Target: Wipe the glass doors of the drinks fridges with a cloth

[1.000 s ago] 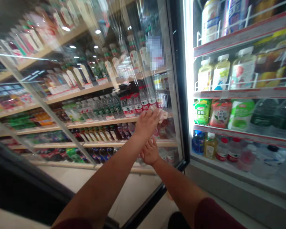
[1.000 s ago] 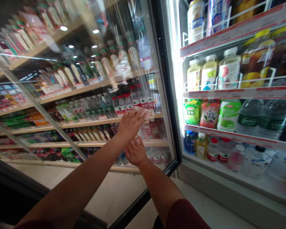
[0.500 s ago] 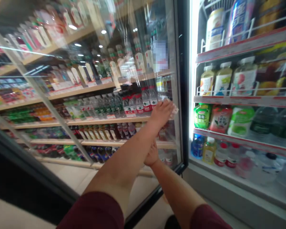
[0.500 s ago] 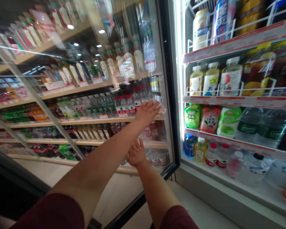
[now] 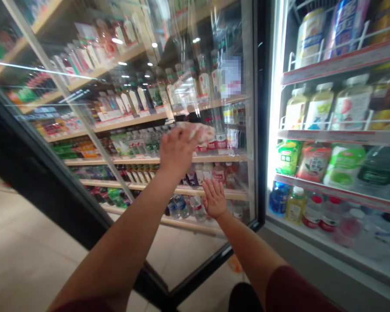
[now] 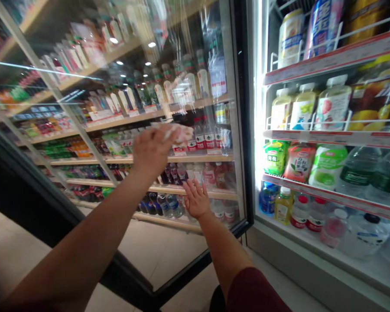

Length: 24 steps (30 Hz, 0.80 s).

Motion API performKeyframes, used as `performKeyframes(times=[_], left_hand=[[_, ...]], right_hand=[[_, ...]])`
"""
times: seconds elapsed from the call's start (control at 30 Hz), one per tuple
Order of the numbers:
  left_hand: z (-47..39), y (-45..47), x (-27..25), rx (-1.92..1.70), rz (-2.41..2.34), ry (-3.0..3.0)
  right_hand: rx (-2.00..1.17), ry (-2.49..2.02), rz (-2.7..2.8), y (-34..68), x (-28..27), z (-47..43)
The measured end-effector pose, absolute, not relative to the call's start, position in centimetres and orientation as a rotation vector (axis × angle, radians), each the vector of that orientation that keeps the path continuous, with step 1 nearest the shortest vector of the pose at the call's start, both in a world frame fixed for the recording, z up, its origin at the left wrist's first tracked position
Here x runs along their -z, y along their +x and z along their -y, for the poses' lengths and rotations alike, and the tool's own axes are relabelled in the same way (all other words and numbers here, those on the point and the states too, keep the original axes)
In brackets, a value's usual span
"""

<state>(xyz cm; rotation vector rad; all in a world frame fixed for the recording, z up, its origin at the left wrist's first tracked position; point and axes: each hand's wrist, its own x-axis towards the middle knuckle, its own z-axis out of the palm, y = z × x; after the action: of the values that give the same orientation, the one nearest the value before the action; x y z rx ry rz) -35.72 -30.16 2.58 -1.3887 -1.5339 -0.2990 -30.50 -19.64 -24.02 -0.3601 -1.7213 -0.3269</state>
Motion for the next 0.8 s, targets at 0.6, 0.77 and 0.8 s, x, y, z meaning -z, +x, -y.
performKeyframes(times=[0.6, 0.77, 0.8], left_hand=[[44.3, -40.8, 1.8, 0.472, 1.599, -0.766], [44.9, -41.1, 8.4, 0.315, 1.607, -0.987], [45.2, -41.3, 8.7, 0.355, 1.628, -0.984]], right_hand=[[0.306, -0.398, 1.744, -30.7, 25.5, 19.1], [0.284, -0.392, 1.756, -30.7, 25.7, 19.1], [0.289, -0.389, 1.753, -30.6, 25.6, 19.1]])
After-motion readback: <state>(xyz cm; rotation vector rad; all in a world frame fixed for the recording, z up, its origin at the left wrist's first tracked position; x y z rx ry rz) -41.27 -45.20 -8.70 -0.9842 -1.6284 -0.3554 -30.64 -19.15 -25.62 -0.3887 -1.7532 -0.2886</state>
